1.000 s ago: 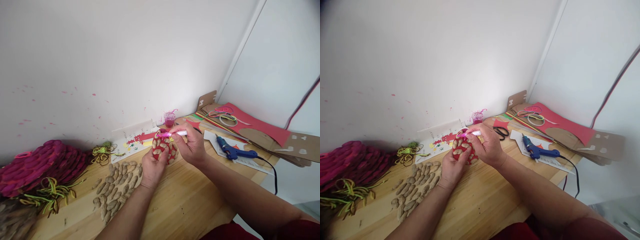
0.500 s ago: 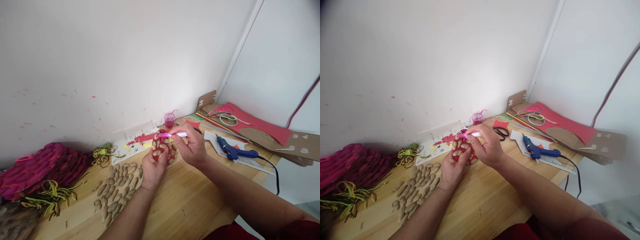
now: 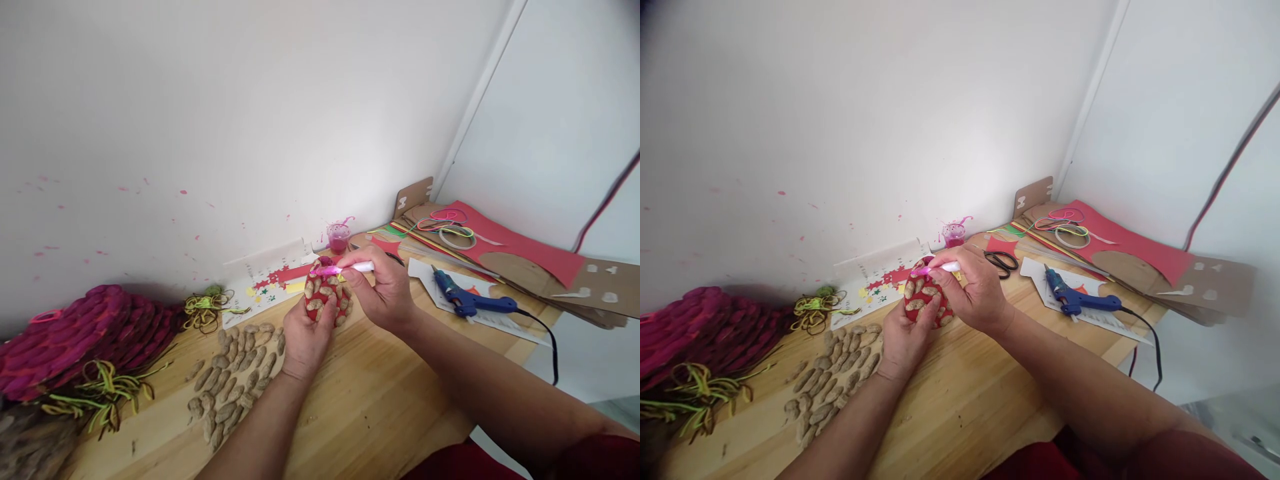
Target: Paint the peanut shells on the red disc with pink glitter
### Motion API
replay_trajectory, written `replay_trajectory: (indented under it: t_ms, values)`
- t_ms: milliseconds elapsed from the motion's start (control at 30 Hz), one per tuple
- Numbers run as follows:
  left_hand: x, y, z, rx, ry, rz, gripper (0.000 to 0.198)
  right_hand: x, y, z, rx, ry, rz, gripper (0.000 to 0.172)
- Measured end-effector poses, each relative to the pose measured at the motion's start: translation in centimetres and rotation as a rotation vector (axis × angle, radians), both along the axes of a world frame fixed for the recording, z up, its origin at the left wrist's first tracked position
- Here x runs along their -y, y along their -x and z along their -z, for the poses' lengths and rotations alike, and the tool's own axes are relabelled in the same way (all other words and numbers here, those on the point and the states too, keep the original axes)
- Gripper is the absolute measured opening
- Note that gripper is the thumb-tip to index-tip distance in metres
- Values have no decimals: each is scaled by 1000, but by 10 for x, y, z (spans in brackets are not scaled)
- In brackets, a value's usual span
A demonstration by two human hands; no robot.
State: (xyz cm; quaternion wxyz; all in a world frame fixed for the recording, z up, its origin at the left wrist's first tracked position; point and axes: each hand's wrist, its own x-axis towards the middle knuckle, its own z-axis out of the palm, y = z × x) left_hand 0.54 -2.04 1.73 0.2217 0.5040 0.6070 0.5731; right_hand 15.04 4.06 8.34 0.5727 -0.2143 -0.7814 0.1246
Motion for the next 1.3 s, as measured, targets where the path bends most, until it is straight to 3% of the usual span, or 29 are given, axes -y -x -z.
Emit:
replay_trajectory:
  t_ms: [233,367,533,700,867,1300]
  values:
    - [0,2,5,-27,6,6,24,-3,-3,-2,-35,15,54,6]
    - [1,2,4,-86,6,-11,24,0,-2,-4,5,-72,6,7]
    - [1,2,4,-132,-15,-13,25,-1,-4,-5,-4,-99,71,5]
    - [1,1,5,-182,-36,-21,24,1,-5,-7,12,-138,12,6]
    - [1,1,3,-213,-77,-32,21,-1,-7,-9,-7,-133,78,6]
    - [1,0,3,-238,-74,-17,21,8,-6,-14,9,-161,11,6]
